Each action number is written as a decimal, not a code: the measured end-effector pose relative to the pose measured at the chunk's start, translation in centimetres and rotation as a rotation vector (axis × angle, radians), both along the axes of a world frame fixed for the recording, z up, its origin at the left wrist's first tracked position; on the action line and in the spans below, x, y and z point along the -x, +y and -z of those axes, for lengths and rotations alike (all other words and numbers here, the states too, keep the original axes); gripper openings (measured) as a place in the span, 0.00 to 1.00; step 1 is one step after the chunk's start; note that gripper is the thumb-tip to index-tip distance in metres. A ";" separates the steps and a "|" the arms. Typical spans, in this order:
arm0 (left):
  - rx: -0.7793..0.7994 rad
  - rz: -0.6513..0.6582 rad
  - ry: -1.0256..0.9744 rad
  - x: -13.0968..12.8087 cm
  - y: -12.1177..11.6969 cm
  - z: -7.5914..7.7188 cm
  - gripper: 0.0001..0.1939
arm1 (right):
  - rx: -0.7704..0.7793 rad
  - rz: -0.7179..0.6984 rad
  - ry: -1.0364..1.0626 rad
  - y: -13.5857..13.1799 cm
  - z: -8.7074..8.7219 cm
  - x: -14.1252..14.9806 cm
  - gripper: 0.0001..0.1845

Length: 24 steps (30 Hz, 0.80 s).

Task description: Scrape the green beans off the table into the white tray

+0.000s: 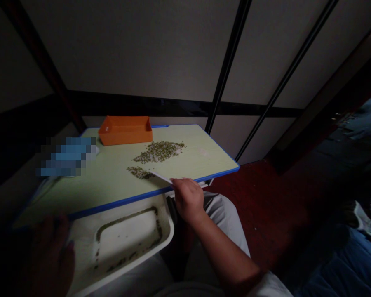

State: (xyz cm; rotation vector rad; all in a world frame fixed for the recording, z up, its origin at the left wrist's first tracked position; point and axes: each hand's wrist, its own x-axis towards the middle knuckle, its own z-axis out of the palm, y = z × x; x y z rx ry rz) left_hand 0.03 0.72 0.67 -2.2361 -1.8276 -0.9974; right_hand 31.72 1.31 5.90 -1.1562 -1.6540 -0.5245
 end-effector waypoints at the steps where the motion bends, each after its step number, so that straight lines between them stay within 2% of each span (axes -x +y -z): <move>1: 0.005 0.000 0.001 0.0 0.0 0.0 0.35 | 0.019 0.004 0.033 0.1 -0.2 0.0 0.13; 8: -0.003 0.007 0.025 0.0 0.0 -0.1 0.33 | 0.101 -0.027 0.151 0.7 -0.5 0.0 0.11; 16: 0.097 -0.023 -0.058 -0.3 -0.2 -0.5 0.32 | 0.132 -0.066 0.220 0.9 -0.6 0.1 0.11; 24: 0.156 -0.068 -0.059 -0.9 -0.3 -1.7 0.30 | 0.115 -0.064 0.217 0.5 -0.5 0.1 0.10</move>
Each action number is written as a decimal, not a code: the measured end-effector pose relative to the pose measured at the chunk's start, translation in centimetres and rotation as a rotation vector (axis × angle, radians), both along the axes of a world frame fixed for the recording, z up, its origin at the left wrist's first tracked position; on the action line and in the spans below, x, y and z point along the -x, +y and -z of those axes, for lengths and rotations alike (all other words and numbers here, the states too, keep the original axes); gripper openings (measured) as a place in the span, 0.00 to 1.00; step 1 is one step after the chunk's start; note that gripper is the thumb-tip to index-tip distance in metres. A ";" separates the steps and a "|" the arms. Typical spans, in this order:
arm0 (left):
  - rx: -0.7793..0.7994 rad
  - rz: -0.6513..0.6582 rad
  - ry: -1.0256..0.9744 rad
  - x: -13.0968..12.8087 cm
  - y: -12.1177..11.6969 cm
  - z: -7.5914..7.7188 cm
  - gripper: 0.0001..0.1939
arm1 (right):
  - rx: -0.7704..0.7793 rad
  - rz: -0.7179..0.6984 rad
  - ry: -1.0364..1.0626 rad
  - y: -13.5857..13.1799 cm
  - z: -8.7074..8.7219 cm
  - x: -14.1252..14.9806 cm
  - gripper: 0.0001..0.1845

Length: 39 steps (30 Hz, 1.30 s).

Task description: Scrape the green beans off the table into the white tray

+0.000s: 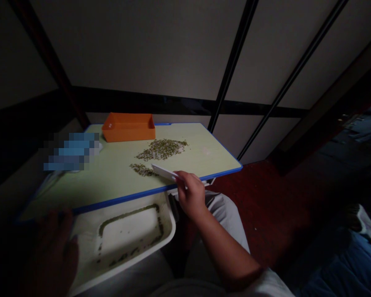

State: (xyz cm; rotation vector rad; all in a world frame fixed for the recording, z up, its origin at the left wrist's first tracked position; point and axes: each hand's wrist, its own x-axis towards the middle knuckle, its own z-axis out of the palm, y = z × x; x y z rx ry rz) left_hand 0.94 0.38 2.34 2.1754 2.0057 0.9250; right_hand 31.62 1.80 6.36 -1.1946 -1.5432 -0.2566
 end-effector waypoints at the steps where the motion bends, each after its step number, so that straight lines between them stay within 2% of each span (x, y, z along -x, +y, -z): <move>1: -0.001 0.004 0.008 0.0 0.0 -0.1 0.30 | -0.008 0.002 -0.001 0.0 0.0 0.0 0.10; 11: 0.005 0.005 0.012 0.1 -0.1 -0.4 0.30 | 0.000 -0.002 0.008 -0.3 0.0 -0.1 0.11; 20: -0.129 0.039 0.081 0.8 0.4 1.5 0.30 | 0.036 -0.012 0.039 -0.3 0.1 -0.2 0.11; 25: -0.195 0.051 0.131 0.8 0.3 1.5 0.32 | 0.034 -0.020 0.033 -0.3 -0.1 -0.1 0.11; 39: -0.186 0.068 0.130 1.0 0.2 1.8 0.36 | 0.033 -0.047 0.008 -0.3 -0.6 0.1 0.10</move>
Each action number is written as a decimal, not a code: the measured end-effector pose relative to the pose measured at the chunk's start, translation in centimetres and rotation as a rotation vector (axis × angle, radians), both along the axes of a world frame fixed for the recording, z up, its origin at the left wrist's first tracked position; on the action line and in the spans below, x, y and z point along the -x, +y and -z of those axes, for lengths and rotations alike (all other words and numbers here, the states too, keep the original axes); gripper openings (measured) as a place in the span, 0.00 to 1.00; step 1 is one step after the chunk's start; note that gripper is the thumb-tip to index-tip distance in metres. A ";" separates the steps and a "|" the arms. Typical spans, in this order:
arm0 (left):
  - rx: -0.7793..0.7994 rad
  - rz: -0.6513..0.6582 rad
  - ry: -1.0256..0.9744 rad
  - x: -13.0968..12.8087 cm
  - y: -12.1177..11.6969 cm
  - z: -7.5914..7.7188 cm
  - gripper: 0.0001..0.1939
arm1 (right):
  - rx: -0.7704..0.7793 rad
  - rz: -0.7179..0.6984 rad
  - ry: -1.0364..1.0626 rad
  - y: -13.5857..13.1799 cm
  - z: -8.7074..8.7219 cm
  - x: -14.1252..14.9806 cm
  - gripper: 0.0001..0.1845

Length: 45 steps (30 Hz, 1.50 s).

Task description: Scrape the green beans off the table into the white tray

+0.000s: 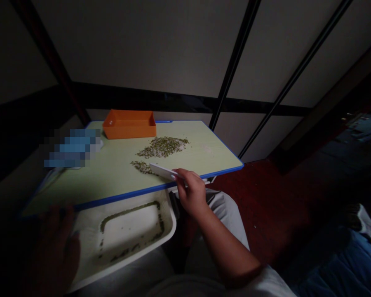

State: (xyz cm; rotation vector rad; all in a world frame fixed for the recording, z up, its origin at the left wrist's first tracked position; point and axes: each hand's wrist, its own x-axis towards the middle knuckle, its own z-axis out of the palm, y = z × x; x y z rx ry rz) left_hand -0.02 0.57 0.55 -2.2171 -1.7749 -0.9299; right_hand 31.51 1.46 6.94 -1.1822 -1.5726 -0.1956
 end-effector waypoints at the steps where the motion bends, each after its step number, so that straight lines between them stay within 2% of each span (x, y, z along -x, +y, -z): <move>1: 0.002 0.001 0.003 0.0 0.0 0.0 0.36 | -0.006 0.000 0.008 0.0 0.0 0.0 0.10; 11: 0.022 -0.020 -0.024 -0.3 0.0 -0.4 0.31 | 0.005 0.011 0.016 -0.3 -0.1 -0.1 0.10; 16: 0.098 -0.050 -0.042 -0.1 -0.1 -0.6 0.30 | 0.004 0.013 0.024 -0.2 0.1 -0.2 0.11; 27: 0.135 -0.053 -0.098 -0.5 -0.2 -0.8 0.31 | 0.016 0.012 0.038 -0.6 0.2 -0.3 0.10; 32: 0.085 -0.030 -0.092 -0.5 -0.2 -0.7 0.33 | 0.017 -0.001 0.015 -0.7 -0.2 0.0 0.09; 41: 0.212 -0.087 -0.122 -1.2 -0.4 -2.3 0.29 | 0.006 0.008 0.013 -0.8 -0.1 -0.3 0.10; 45: 0.214 -0.079 -0.125 -1.0 -0.4 -2.2 0.29 | 0.003 0.016 0.003 -1.0 0.0 -0.3 0.09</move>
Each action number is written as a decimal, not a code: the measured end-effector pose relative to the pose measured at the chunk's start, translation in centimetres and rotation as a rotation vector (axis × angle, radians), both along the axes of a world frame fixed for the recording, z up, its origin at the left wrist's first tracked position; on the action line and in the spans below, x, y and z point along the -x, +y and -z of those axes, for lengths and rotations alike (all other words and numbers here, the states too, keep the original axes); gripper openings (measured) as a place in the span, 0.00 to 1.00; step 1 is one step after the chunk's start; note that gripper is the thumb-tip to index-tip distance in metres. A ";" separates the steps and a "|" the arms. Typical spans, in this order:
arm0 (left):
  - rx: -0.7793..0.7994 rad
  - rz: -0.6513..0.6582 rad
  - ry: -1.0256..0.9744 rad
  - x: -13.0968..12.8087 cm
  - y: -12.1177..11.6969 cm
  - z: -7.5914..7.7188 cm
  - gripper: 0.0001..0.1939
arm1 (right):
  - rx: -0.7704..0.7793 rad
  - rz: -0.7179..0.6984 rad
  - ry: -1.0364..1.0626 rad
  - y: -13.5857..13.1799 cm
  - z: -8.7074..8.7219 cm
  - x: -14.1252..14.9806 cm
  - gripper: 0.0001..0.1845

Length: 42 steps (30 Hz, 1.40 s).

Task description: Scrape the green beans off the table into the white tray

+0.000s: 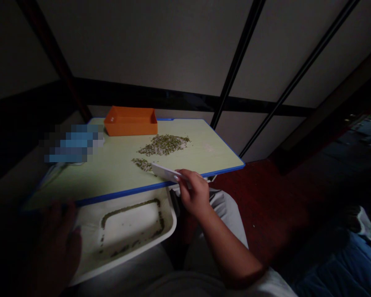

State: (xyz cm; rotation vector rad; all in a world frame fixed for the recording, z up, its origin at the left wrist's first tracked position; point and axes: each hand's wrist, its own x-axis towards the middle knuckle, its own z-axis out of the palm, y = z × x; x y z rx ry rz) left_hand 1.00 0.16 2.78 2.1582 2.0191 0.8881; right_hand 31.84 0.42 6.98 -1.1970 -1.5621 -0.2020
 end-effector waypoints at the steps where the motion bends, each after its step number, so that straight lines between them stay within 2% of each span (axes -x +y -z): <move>1: -0.002 -0.002 0.003 0.0 0.0 0.1 0.29 | -0.001 0.002 0.001 -0.1 0.0 0.0 0.09; 8: -0.073 0.016 0.018 0.1 0.2 0.7 0.29 | 0.001 -0.030 -0.008 -0.3 -0.5 0.4 0.09; 21: -0.002 -0.010 0.002 -0.3 0.0 -0.2 0.29 | 0.024 -0.077 -0.043 -0.8 -0.4 2.3 0.09; 28: -0.025 0.002 -0.011 0.1 0.1 0.4 0.29 | -0.064 -0.199 -0.108 -1.7 -1.5 3.3 0.12; 30: -0.027 0.003 -0.005 0.0 0.0 0.3 0.29 | -0.091 -0.180 -0.120 -1.7 -1.6 3.2 0.12; 38: -0.015 -0.004 -0.017 0.0 0.0 0.4 0.29 | -0.070 0.081 -0.030 -0.2 -1.3 1.3 0.12; 42: -0.024 0.010 0.001 -0.2 0.0 0.2 0.29 | -0.019 0.090 -0.001 0.4 -1.3 1.1 0.11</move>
